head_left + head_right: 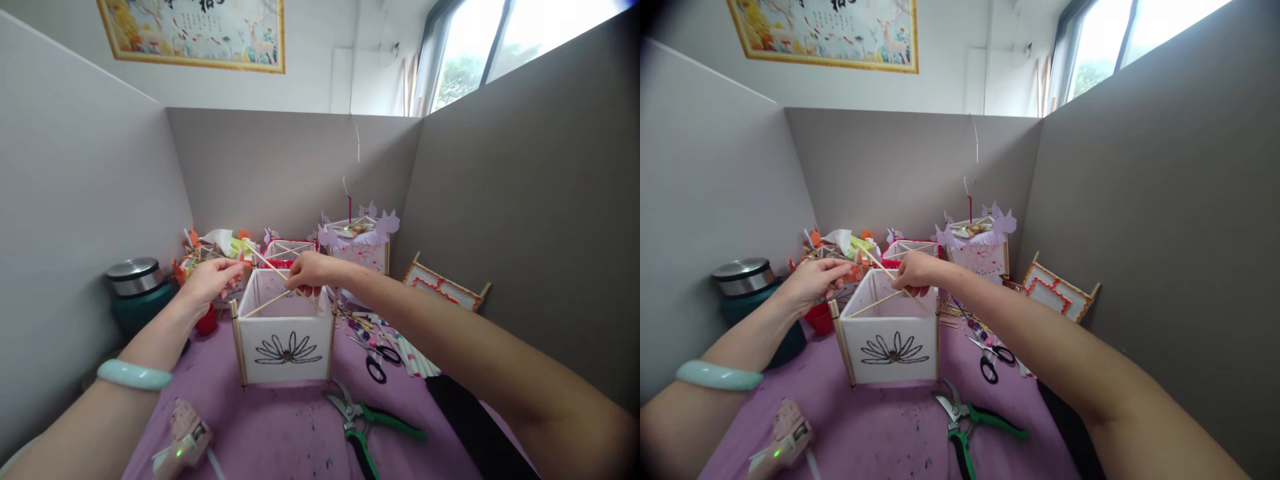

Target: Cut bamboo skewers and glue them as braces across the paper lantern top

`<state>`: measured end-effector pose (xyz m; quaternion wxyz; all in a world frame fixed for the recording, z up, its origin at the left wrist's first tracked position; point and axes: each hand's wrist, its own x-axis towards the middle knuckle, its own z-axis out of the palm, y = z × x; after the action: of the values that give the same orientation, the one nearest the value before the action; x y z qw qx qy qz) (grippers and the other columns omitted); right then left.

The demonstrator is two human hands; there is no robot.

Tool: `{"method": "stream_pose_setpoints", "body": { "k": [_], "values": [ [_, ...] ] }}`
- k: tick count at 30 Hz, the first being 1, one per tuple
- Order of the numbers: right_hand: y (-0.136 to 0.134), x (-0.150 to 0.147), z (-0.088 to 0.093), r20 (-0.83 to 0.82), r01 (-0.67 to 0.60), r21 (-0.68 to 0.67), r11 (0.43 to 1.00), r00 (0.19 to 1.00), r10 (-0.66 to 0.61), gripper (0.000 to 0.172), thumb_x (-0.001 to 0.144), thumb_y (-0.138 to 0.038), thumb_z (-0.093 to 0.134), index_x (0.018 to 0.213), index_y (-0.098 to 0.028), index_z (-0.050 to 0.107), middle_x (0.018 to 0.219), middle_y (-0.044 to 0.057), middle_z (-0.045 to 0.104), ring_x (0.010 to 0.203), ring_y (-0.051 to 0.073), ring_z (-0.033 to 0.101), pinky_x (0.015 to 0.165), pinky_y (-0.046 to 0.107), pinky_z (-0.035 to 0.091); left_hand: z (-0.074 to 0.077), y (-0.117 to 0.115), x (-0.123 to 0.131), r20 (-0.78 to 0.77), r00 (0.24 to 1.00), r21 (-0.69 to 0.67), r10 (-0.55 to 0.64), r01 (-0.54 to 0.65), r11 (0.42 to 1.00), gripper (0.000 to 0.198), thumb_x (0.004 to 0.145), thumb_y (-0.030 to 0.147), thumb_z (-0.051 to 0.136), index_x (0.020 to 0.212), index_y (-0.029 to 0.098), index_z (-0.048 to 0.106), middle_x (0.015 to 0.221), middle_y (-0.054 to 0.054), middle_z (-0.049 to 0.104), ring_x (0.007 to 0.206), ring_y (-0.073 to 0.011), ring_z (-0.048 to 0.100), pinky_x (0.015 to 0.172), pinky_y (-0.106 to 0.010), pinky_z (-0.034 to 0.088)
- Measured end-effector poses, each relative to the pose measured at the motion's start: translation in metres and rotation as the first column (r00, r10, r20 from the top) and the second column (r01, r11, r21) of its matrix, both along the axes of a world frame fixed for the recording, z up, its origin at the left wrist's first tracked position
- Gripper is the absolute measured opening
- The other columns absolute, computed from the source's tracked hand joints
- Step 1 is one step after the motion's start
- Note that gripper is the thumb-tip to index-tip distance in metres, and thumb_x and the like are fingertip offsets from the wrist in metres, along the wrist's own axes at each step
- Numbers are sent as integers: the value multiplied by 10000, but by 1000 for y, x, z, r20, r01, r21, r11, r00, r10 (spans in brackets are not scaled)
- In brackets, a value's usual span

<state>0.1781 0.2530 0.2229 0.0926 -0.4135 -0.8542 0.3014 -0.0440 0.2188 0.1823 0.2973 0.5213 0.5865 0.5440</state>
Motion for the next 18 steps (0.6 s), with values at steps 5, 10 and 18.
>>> {"method": "stream_pose_setpoints", "body": {
  "k": [5,10,18],
  "values": [
    [0,1,-1,107,-22,-21,1000,994,25,158,772,-180,568,631,-123,608,557,-8,581,473,79,544,451,197,473,-8,17,-3,-19,1000,-40,23,-24,999,326,580,298,751,849,141,654,638,-7,632,431,-86,471,354,-197,296],
    [7,1,-8,130,-28,-32,999,991,32,184,781,-199,580,612,-130,598,542,-3,581,468,92,546,445,212,480,-16,28,-7,-13,999,-76,46,-47,996,333,574,285,746,859,152,637,706,-31,652,495,-113,519,395,-217,314],
    [10,-4,-11,193,28,-8,1000,981,-25,178,775,-181,603,608,-118,610,506,-2,574,425,87,525,418,196,450,-16,35,0,-13,1000,-79,-14,13,997,312,567,223,730,863,149,666,807,-37,658,643,-130,560,532,-239,394]
  ]
}}
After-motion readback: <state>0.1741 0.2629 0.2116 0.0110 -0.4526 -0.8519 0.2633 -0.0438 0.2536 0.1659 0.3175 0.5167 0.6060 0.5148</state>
